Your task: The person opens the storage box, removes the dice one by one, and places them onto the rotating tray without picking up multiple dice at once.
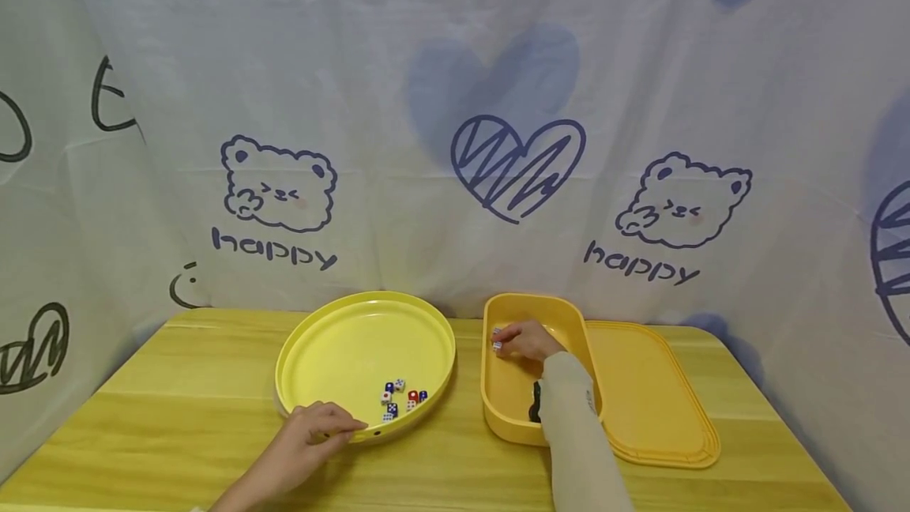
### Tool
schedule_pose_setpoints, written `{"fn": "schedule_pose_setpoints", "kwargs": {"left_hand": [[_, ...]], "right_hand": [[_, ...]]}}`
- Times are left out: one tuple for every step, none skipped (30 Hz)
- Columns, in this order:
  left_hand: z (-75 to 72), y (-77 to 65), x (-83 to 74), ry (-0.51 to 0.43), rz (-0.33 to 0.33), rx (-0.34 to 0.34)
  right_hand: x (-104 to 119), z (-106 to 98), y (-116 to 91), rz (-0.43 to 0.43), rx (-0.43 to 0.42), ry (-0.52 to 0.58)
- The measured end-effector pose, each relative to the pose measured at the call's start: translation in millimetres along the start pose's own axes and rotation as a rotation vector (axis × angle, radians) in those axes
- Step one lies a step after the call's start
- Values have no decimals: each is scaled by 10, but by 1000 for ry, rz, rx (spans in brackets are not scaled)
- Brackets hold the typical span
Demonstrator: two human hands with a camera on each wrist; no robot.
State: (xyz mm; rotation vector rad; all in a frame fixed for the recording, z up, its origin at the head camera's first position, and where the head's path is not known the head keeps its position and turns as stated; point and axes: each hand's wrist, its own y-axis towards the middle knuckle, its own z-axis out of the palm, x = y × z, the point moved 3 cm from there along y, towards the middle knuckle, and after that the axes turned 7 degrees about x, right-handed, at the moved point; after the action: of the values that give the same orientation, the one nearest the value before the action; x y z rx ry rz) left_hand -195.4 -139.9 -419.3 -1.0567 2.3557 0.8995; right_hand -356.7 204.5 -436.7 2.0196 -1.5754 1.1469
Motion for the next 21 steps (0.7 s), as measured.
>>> {"fn": "schedule_pose_setpoints", "kwargs": {"left_hand": [[-3,0,-1,-3,-3,1],[-6,0,-2,-4,-4,1],[-9,1,-4,-5,-5,0],[-11,2,-6,-7,-7,1],[-13,3,-8,-10,-9,3],[-16,4,-11,-13,-10,6],[-12,5,-12,-15,-9,7],[-9,5,-12,-16,-8,10],[-6,6,-12,-16,-7,10],[-4,6,-12,-18,-9,12],[-3,7,-11,-19,-10,13],[-2,8,-10,-20,-13,15],[-2,9,-9,-22,-19,17],[-3,9,-6,-21,-21,17],[-5,11,-6,-21,-23,16],[-6,13,-4,-23,-26,18],[-8,14,-4,-24,-27,20],[-10,15,-4,-25,-30,23],[-12,17,-5,-25,-31,25],[-15,19,-5,-25,-33,26],[-19,22,-7,-26,-37,30]], "right_hand": [[0,-4,-2,9,0,21],[5,-10,-7,14,-3,35],[7,-15,-12,29,-8,67],[9,-19,-17,46,-11,101],[14,-26,-23,57,-20,128],[20,-32,-29,64,-26,147],[19,-38,-34,82,-34,180],[21,-46,-38,89,-39,202],[20,-51,-39,101,-41,236],[28,-63,-42,99,-39,246],[39,-77,-42,92,-39,242],[55,-95,-47,79,-30,236],[76,-114,-47,65,-25,226],[101,-133,-48,45,-19,211],[127,-154,-47,25,-14,191],[159,-178,-50,4,-10,155],[185,-202,-51,-9,-11,128],[214,-224,-57,-20,-9,112],[244,-245,-62,-16,-14,102],[271,-269,-71,-15,-13,93],[297,-293,-80,-8,-14,86]]}}
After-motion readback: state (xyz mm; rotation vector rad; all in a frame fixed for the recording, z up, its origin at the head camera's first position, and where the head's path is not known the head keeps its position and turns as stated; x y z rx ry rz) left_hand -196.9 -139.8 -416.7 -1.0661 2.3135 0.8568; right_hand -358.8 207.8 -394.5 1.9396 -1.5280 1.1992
